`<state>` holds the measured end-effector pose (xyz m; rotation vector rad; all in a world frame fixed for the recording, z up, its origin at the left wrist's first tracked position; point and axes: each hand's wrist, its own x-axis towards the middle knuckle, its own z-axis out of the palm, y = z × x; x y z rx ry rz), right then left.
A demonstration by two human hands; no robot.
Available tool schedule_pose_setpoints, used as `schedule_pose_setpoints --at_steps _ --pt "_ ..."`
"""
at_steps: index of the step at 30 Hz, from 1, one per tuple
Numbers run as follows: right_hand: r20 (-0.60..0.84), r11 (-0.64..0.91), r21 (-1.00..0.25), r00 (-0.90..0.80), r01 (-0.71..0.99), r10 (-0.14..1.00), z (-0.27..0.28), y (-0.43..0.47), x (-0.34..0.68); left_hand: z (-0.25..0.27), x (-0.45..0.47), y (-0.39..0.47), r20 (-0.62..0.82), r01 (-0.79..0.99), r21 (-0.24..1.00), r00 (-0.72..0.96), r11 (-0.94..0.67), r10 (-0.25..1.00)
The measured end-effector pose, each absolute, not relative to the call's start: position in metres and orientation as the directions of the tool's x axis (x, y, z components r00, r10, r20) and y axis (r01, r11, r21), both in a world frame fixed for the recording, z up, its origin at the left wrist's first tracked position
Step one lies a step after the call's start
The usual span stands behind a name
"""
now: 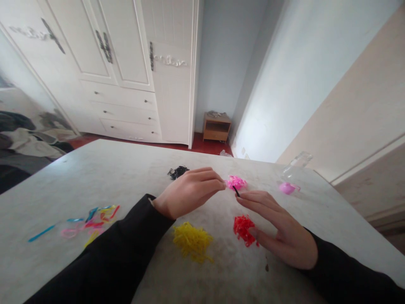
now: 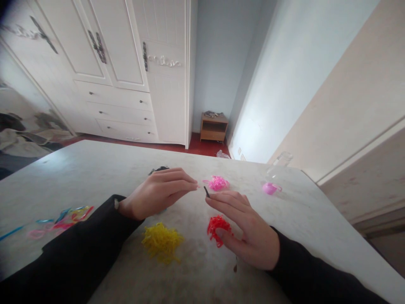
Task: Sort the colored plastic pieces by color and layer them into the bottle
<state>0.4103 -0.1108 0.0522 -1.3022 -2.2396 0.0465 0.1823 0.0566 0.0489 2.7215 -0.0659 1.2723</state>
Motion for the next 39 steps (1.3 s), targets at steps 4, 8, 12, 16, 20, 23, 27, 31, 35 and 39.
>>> schedule_pose_setpoints --at_steps 4,8,12,16,20,23,27,31,35,39 --pt "0.440 0.539 -0.289 -0.390 0.791 0.809 0.052 -0.110 0.409 0.048 0.183 0.054 0.763 -0.110 0.112 0.647 -0.988 0.015" --pt "0.435 0.548 -0.297 -0.400 0.782 0.806 0.049 -0.109 0.410 0.048 0.183 0.053 0.753 -0.121 0.131 0.658 -0.984 0.019" --pt "0.415 0.557 -0.288 -0.423 0.779 0.806 0.047 -0.109 0.411 0.047 0.184 0.052 0.765 -0.110 0.141 0.643 -0.984 0.038" --pt "0.393 0.552 -0.278 -0.431 0.786 0.812 0.047 -0.110 0.413 0.047 0.184 0.051 0.734 -0.080 0.101 0.679 -0.992 0.020" --pt "0.399 0.558 -0.274 -0.436 0.783 0.807 0.047 -0.110 0.412 0.046 0.184 0.050 0.710 -0.072 0.068 0.705 -0.995 -0.003" --pt "0.410 0.556 -0.280 -0.426 0.783 0.807 0.047 -0.110 0.412 0.045 0.184 0.048 0.714 -0.084 0.077 0.700 -0.994 -0.004" --pt "0.403 0.549 -0.278 -0.424 0.788 0.811 0.048 -0.109 0.411 0.044 0.187 0.048 0.712 -0.079 0.069 0.702 -0.994 -0.006" --pt "0.389 0.549 -0.258 -0.435 0.795 0.812 0.049 -0.111 0.411 0.048 0.178 0.064 0.717 0.008 0.135 0.689 -0.991 0.103" --pt "0.388 0.547 -0.252 -0.434 0.798 0.813 0.049 -0.112 0.410 0.055 0.147 0.101 0.740 0.287 0.210 0.578 -0.935 0.344" --pt "0.399 0.566 -0.233 -0.453 0.791 0.797 0.049 -0.111 0.409 0.051 0.121 0.131 0.656 0.467 0.263 0.555 -0.844 0.511"
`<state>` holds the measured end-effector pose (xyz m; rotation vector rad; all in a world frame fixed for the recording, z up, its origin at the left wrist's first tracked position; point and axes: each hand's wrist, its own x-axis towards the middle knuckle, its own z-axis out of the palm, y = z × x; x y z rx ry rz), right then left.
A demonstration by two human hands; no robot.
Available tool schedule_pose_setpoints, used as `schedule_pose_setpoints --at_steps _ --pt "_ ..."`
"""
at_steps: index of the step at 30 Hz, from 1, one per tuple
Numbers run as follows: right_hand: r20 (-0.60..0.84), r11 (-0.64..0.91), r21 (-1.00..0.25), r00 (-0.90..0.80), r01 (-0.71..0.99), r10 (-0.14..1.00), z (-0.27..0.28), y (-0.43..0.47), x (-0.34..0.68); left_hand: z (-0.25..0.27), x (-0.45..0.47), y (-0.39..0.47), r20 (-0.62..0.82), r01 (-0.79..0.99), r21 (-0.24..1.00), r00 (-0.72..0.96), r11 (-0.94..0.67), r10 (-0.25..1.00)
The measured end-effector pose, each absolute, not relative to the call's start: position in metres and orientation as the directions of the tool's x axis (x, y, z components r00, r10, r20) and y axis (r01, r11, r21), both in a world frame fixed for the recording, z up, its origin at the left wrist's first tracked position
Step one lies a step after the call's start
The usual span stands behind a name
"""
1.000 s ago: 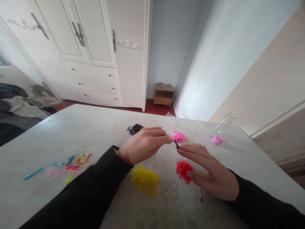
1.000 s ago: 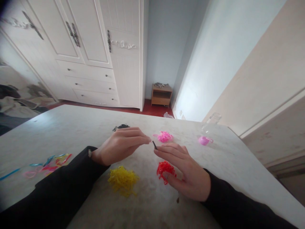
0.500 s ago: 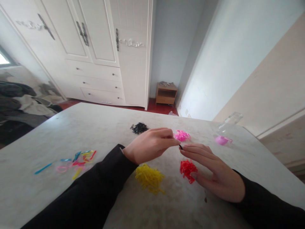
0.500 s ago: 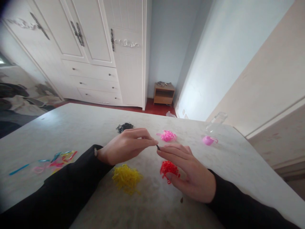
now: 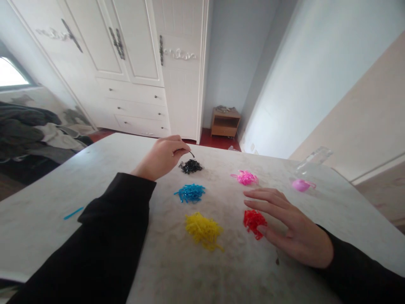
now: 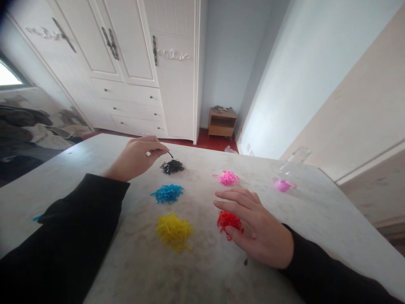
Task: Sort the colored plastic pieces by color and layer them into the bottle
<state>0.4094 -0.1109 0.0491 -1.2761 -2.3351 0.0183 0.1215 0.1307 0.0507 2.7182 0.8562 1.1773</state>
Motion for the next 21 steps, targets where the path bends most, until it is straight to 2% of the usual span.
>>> schedule_pose_setpoints --at_steps 8,16,21 --pt "0.408 0.584 -0.220 -0.470 0.781 0.783 0.051 -0.112 0.409 0.034 0.123 0.141 0.480 0.513 0.299 0.648 -0.805 0.591" --pt "0.430 0.584 -0.225 -0.458 0.780 0.778 0.053 -0.112 0.408 0.039 0.127 0.130 0.535 0.457 0.353 0.617 -0.817 0.577" --pt "0.423 0.589 -0.214 -0.469 0.780 0.775 0.053 -0.113 0.409 0.037 0.131 0.131 0.502 0.447 0.323 0.666 -0.834 0.551"
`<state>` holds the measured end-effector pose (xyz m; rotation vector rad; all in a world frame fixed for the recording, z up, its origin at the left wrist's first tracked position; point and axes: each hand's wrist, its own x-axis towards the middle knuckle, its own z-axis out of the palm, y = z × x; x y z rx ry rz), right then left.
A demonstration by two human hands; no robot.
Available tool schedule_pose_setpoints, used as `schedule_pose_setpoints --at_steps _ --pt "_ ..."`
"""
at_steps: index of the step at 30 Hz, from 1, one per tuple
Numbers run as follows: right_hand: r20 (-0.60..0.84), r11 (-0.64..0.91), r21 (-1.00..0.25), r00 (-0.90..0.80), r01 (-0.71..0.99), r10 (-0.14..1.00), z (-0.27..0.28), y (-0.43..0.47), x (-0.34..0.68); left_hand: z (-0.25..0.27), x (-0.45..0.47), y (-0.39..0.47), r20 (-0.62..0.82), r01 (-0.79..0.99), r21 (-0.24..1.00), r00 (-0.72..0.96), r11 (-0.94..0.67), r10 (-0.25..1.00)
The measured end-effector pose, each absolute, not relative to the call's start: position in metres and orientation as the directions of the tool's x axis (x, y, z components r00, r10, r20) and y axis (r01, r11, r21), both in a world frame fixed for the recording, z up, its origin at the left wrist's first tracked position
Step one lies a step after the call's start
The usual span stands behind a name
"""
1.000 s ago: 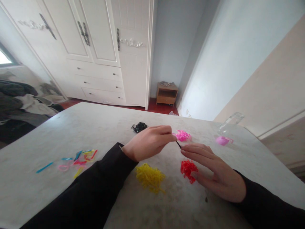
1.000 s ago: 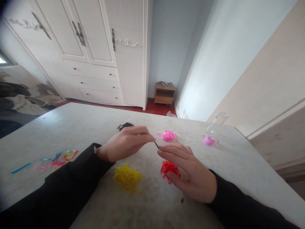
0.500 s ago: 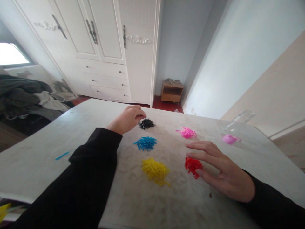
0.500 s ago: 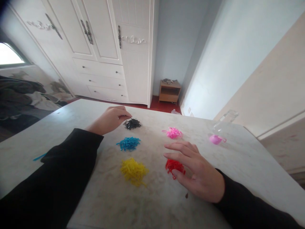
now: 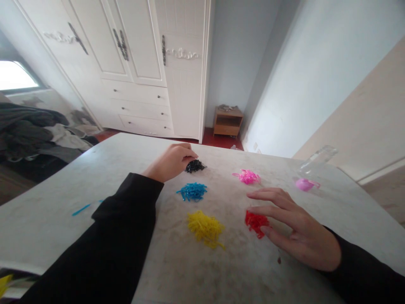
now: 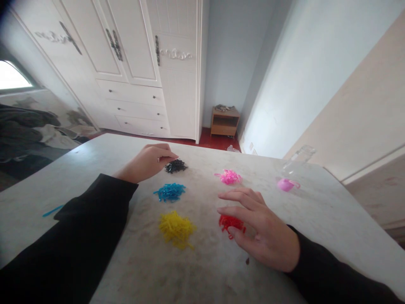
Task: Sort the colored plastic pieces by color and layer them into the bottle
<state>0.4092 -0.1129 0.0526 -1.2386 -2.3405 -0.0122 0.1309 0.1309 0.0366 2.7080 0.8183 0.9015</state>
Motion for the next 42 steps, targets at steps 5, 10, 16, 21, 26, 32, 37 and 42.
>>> schedule_pose_setpoints --at_steps 5,10,16,21,26,32,37,42 --pt "0.422 0.591 -0.215 -0.472 0.777 0.774 0.052 -0.113 0.409 0.038 0.130 0.130 0.513 0.471 0.340 0.632 -0.814 0.580" --pt "0.415 0.576 -0.215 -0.460 0.788 0.785 0.053 -0.114 0.409 0.044 0.139 0.114 0.552 0.393 0.390 0.624 -0.833 0.553" --pt "0.413 0.560 -0.249 -0.436 0.790 0.800 0.050 -0.115 0.411 0.045 0.153 0.102 0.527 0.271 0.373 0.725 -0.887 0.443" --pt "0.406 0.555 -0.267 -0.430 0.788 0.806 0.048 -0.115 0.411 0.043 0.163 0.092 0.411 0.214 0.435 0.817 -0.874 0.405" --pt "0.407 0.563 -0.261 -0.440 0.784 0.801 0.051 -0.114 0.409 0.037 0.166 0.094 0.311 0.245 0.402 0.869 -0.882 0.383" --pt "0.406 0.575 -0.250 -0.455 0.779 0.793 0.050 -0.115 0.410 0.038 0.159 0.100 0.330 0.299 0.403 0.834 -0.865 0.442" --pt "0.401 0.578 -0.239 -0.463 0.780 0.790 0.052 -0.115 0.409 0.041 0.157 0.098 0.389 0.316 0.457 0.770 -0.831 0.507" --pt "0.382 0.574 -0.244 -0.467 0.782 0.798 0.051 -0.115 0.409 0.039 0.158 0.098 0.353 0.305 0.464 0.797 -0.832 0.489"
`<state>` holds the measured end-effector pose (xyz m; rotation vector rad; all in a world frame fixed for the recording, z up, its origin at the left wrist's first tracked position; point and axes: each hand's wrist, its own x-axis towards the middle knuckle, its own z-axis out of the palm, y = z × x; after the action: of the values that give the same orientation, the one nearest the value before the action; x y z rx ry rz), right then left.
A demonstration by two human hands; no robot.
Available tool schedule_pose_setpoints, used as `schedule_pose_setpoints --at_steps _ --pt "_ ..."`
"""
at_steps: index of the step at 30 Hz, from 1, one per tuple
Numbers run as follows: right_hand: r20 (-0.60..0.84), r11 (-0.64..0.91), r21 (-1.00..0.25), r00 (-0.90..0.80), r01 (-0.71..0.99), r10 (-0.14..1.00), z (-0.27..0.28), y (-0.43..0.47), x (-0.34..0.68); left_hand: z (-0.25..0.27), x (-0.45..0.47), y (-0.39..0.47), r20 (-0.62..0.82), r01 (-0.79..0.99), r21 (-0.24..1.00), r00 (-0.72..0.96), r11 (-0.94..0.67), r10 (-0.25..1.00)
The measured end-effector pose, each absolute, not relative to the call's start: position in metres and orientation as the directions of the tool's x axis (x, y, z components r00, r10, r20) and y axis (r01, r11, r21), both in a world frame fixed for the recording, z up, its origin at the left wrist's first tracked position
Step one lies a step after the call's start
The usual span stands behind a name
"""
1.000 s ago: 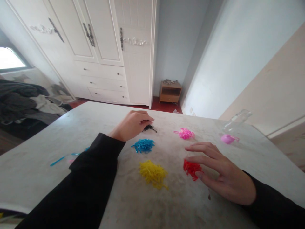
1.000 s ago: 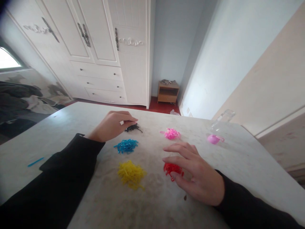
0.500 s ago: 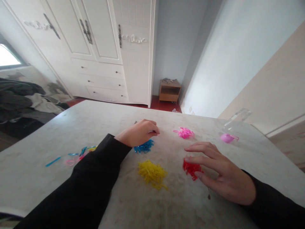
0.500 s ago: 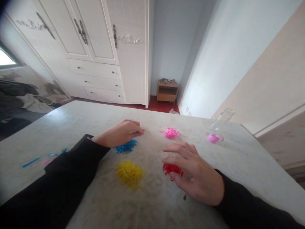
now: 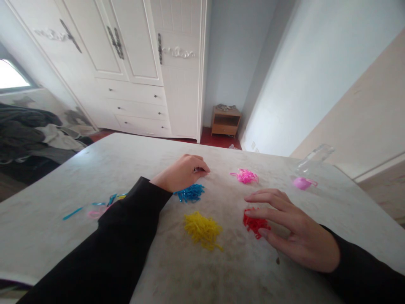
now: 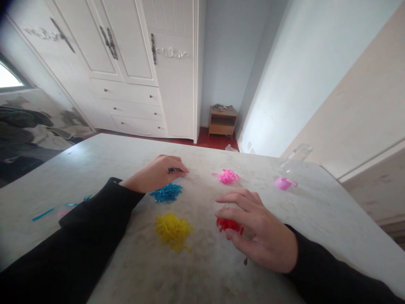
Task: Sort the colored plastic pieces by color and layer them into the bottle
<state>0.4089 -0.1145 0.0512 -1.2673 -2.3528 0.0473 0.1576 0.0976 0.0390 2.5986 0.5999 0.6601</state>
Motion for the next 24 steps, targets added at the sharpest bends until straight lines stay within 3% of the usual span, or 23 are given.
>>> schedule_pose_setpoints --at_steps 9,18,24 --pt "0.377 0.573 -0.266 -0.463 0.775 0.802 0.051 -0.114 0.409 0.037 0.157 0.102 0.407 0.338 0.422 0.758 -0.841 0.509" --pt "0.388 0.554 -0.265 -0.439 0.789 0.810 0.050 -0.113 0.409 0.040 0.168 0.079 0.432 0.195 0.635 0.712 -0.748 0.553" --pt "0.389 0.531 -0.276 -0.413 0.801 0.824 0.047 -0.114 0.409 0.041 0.176 0.064 0.428 0.105 0.673 0.752 -0.732 0.501"
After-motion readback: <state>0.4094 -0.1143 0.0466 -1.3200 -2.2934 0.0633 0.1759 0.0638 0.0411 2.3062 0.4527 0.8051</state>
